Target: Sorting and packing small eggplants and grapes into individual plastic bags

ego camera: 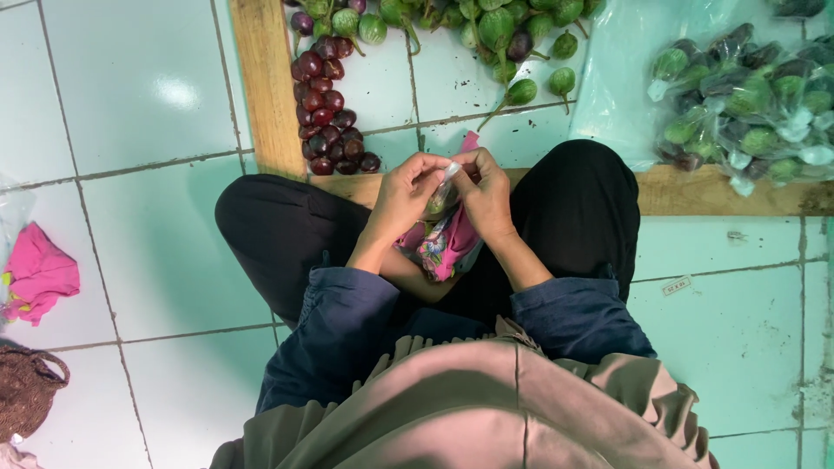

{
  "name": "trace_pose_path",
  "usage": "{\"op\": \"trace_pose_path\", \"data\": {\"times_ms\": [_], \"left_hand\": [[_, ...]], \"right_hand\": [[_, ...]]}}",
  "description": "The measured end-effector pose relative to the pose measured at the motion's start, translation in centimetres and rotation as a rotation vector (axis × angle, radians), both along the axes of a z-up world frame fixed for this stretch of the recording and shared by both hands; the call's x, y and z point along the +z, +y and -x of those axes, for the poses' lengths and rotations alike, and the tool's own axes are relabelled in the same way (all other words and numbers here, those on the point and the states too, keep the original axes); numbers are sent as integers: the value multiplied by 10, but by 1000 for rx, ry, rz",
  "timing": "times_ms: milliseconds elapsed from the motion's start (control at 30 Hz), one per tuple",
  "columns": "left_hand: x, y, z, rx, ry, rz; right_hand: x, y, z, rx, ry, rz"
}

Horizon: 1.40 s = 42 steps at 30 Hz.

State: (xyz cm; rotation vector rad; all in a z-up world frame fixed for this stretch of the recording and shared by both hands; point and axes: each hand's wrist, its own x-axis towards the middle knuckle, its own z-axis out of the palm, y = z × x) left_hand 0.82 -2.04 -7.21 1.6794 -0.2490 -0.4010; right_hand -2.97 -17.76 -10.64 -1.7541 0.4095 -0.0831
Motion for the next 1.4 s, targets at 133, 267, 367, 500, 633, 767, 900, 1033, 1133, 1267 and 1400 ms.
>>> {"op": "trace_pose_path", "data": {"times_ms": [133,267,367,500,633,767,900,1033,1133,1267,1400], "left_hand": [[34,-15,4,-111,-17,-27],[37,-41,-8,-300,24,-219],[41,-80,-17,-378,19,-191],[40,-149,-20,-326,220,154],[18,-238,-12,-217,551,396],[14,-311,4,-288,920,431],[-42,-377,14,-378,919,395],[-8,-445,3,-319,843,279],[0,-491,-11,-459,637,219],[19,-539,-21,-551,172,-34],[-35,-567,-19,-577,-121,-95]], "right_hand": [[48,-14,1,-47,-76,-75],[64,-54,7,-229,-190,-352],[66,-106,18,-431,-232,-509],[83,-176,37,-659,-290,-760],[62,-240,72,-824,-318,-848],[9,-307,99,-1003,-409,-943],[-35,-359,111,-1122,-488,-968],[-25,-409,101,-1214,-499,-966],[-37,-458,92,-1205,-593,-926],[-51,-513,77,-1226,-590,-843],[-86,-539,75,-1204,-474,-747]]}}
